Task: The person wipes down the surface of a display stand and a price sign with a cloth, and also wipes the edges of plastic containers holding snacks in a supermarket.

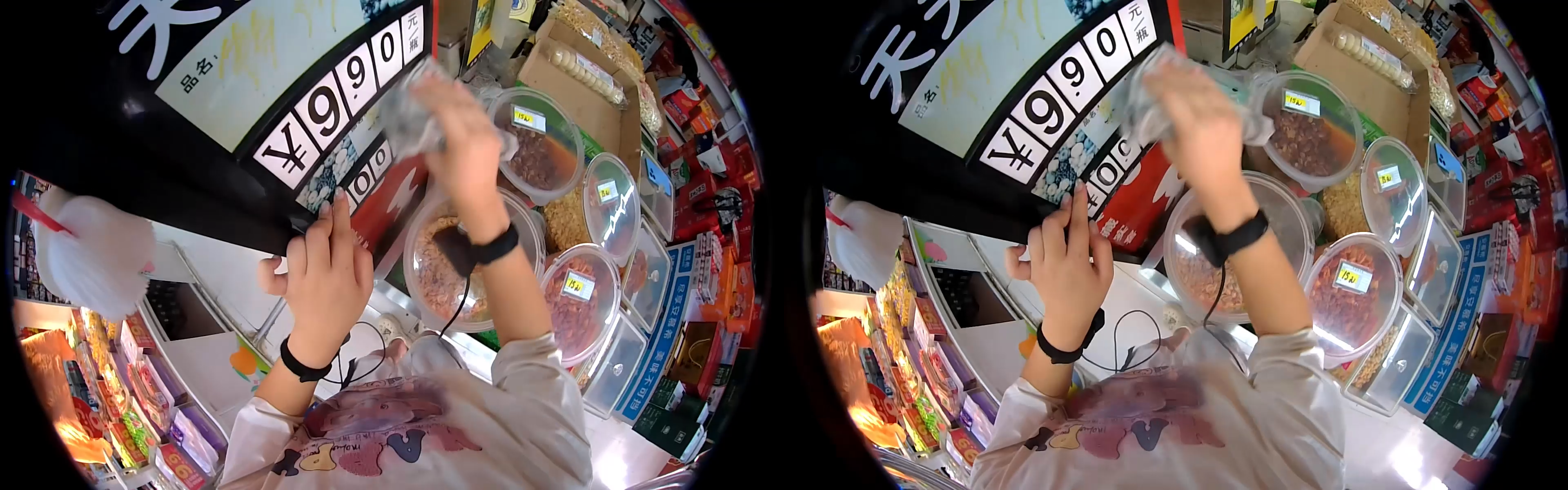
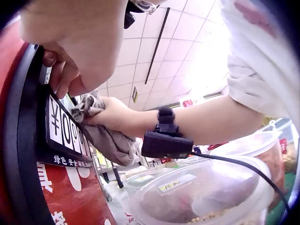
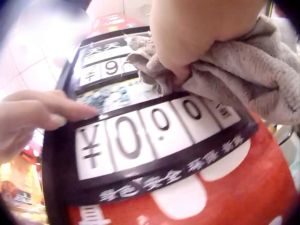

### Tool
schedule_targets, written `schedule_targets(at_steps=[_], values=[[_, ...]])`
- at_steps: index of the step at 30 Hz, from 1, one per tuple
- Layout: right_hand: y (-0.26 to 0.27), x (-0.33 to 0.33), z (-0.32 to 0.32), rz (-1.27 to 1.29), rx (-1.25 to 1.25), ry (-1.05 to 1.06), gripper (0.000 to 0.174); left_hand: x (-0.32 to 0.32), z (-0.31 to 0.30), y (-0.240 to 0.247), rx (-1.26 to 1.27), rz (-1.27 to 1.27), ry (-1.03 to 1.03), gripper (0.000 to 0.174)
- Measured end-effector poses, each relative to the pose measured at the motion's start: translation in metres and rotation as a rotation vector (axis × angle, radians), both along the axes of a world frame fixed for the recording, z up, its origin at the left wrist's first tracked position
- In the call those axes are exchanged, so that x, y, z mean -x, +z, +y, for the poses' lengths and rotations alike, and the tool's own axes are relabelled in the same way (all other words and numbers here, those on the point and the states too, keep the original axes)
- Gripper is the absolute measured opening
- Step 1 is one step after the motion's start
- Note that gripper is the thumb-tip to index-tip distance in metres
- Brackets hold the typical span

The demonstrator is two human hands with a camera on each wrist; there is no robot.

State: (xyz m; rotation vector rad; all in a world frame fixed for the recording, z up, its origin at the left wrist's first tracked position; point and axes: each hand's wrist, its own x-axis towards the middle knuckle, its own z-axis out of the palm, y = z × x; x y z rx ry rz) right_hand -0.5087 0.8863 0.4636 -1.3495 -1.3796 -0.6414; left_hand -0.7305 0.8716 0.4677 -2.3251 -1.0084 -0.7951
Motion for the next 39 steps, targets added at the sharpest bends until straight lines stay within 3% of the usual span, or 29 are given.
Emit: schedule_targets(at_steps=[5, 9, 14, 15, 16, 18, 19, 22, 25, 28, 30, 35, 39], values=[[-0.007, 0.02, -0.009, -0.047, 0.02, 0.1, 0.053, -0.001, -0.003, -0.001, -0.013, 0.012, 0.047, 0.051], [-0.007, -0.003, 0.011, 0.269, 0.001, 0.008, 0.049, -0.007, -0.007, 0.002, 0.0, 0.004, 0.071, 0.049], [-0.012, 0.033, -0.004, 0.161, -0.035, 0.176, 0.042, -0.012, -0.009, 0.0, -0.004, 0.006, 0.112, 0.039], [-0.011, 0.041, -0.005, 0.187, -0.055, 0.187, 0.043, -0.009, -0.005, -0.003, -0.051, 0.011, 0.114, 0.05], [-0.009, 0.046, -0.005, 0.212, -0.074, 0.197, 0.043, -0.009, -0.006, -0.002, -0.044, 0.018, 0.118, 0.045], [-0.009, 0.034, -0.003, 0.245, -0.052, 0.218, 0.044, -0.014, -0.01, 0.001, -0.024, 0.015, 0.132, 0.037], [-0.008, 0.026, -0.001, 0.254, -0.043, 0.233, 0.045, -0.014, -0.01, 0.002, -0.019, 0.023, 0.143, 0.041], [-0.003, 0.006, 0.004, 0.531, 0.078, 0.165, 0.05, -0.013, -0.01, 0.0, -0.033, 0.026, 0.155, 0.045], [0.003, -0.008, 0.005, 0.602, 0.171, 0.152, 0.05, -0.014, -0.009, -0.001, -0.032, 0.002, 0.152, 0.046], [-0.007, 0.014, 0.004, 0.385, -0.003, 0.109, 0.047, -0.012, -0.007, -0.006, -0.043, -0.025, 0.141, 0.046], [-0.01, 0.036, -0.006, 0.303, -0.006, 0.221, 0.051, -0.009, -0.003, -0.011, -0.07, -0.041, 0.124, 0.051], [-0.014, 0.044, -0.006, 0.326, -0.024, 0.295, 0.049, -0.006, -0.002, -0.008, -0.067, -0.008, 0.119, 0.051], [-0.006, 0.023, -0.002, 0.614, 0.093, 0.205, 0.044, -0.008, -0.005, -0.006, -0.069, -0.002, 0.137, 0.05]])
